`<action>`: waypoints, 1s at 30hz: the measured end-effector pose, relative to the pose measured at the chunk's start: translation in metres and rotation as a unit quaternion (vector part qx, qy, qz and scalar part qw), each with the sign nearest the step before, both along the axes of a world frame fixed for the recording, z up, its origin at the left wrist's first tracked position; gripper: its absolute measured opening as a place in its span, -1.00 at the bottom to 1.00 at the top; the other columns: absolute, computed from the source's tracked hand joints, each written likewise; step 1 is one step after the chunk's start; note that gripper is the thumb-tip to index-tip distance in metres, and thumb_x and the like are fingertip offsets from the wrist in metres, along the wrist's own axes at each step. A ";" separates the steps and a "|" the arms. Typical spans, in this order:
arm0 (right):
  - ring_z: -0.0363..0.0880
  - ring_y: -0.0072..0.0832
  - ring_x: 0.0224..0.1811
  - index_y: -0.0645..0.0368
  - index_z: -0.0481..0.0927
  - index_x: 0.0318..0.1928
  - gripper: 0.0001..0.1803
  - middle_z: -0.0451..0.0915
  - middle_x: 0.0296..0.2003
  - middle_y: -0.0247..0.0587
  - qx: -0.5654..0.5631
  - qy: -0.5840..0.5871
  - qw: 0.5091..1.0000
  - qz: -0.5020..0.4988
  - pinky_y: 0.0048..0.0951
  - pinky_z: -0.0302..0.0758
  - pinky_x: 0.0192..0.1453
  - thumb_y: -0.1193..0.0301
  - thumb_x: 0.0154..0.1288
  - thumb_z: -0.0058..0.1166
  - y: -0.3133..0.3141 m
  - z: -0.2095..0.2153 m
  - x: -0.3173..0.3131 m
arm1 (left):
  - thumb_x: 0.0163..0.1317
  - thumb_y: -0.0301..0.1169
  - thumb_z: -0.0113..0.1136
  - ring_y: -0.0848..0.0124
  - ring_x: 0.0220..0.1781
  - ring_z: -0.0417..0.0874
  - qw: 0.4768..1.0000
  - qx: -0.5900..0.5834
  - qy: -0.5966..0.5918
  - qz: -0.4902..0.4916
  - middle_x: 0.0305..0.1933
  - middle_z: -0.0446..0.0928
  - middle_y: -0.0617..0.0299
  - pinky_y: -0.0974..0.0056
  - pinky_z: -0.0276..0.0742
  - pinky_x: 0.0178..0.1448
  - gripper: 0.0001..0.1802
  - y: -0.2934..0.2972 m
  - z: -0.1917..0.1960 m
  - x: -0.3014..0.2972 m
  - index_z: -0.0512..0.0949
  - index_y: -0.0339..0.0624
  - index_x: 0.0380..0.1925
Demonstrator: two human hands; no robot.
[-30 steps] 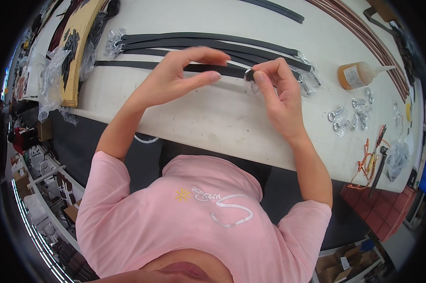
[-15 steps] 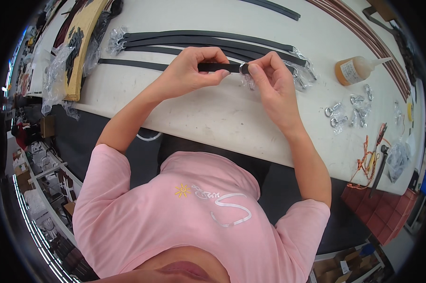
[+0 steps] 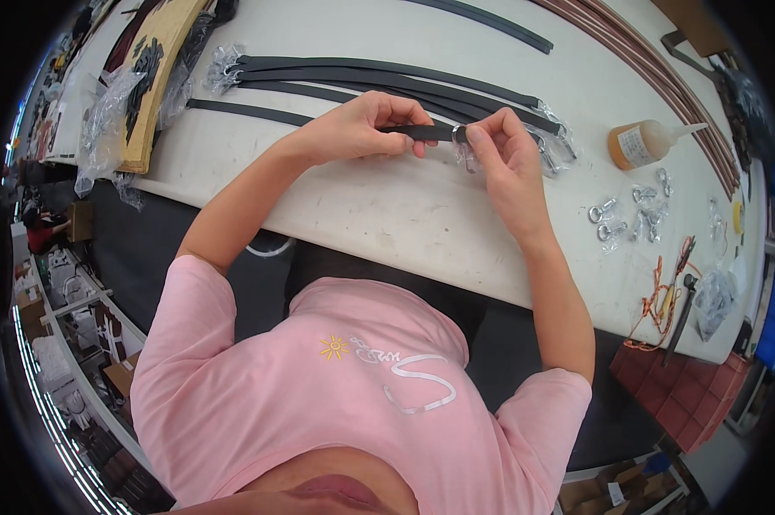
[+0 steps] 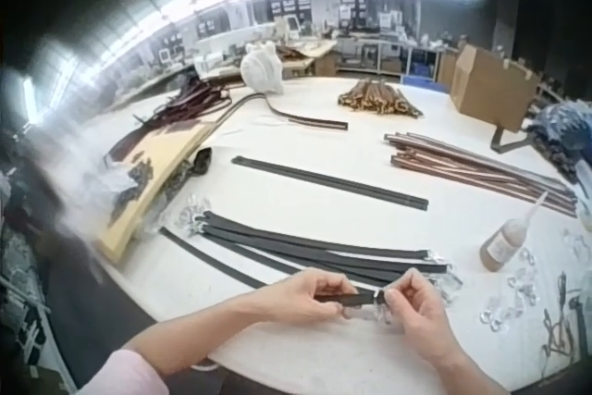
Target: The person is assembling leather straps by attaching metal hardware and applying glue to the ends.
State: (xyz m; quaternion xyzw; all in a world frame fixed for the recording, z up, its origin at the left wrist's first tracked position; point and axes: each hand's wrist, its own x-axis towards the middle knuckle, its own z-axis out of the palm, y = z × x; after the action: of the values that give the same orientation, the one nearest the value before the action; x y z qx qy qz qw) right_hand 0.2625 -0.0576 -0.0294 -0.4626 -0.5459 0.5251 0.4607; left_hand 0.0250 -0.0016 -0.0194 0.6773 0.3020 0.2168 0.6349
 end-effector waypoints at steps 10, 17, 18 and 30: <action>0.42 -0.76 -0.21 0.19 0.48 -0.19 -0.85 0.55 -0.28 -0.46 -0.015 -0.020 1.000 -0.002 -0.65 0.35 -0.10 0.39 0.54 0.08 0.001 0.000 -0.007 | 0.24 -0.29 0.30 0.67 -0.35 0.48 0.995 -0.082 0.052 0.010 -0.37 0.66 0.40 0.47 0.33 -0.29 -0.80 0.003 0.007 -0.005 0.66 -0.18 -0.26; 0.43 -0.75 -0.19 0.20 0.49 -0.17 -0.86 0.55 -0.25 -0.45 -0.019 -0.014 1.000 0.000 -0.65 0.36 -0.08 0.39 0.54 0.08 -0.001 -0.003 -0.010 | 0.17 -0.33 0.31 0.61 -0.32 0.51 0.995 -0.074 0.055 0.026 -0.33 0.65 0.36 0.44 0.39 -0.21 -0.79 -0.002 0.001 -0.006 0.66 -0.22 -0.26; 0.43 -0.75 -0.19 0.20 0.49 -0.17 -0.86 0.55 -0.25 -0.45 -0.019 -0.014 1.000 0.000 -0.65 0.36 -0.08 0.39 0.54 0.08 -0.001 -0.002 -0.010 | 0.17 -0.33 0.31 0.61 -0.32 0.51 0.995 -0.074 0.055 0.027 -0.33 0.65 0.36 0.44 0.39 -0.21 -0.79 -0.002 -0.002 -0.007 0.66 -0.22 -0.26; 0.46 -0.74 -0.21 0.19 0.48 -0.18 -0.85 0.57 -0.26 -0.45 -0.025 -0.016 1.000 0.005 -0.64 0.38 -0.08 0.38 0.53 0.10 0.001 -0.001 -0.009 | 0.16 -0.29 0.35 0.55 -0.30 0.51 0.999 -0.024 0.023 0.036 -0.35 0.59 0.33 0.39 0.40 -0.19 -0.74 -0.002 -0.007 -0.006 0.65 -0.26 -0.26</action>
State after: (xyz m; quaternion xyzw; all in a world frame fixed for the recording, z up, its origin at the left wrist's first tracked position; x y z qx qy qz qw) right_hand 0.2537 -0.0570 -0.0307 -0.4796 -0.5418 0.5334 0.4380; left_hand 0.0189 -0.0032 -0.0267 0.6558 0.3455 0.2165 0.6354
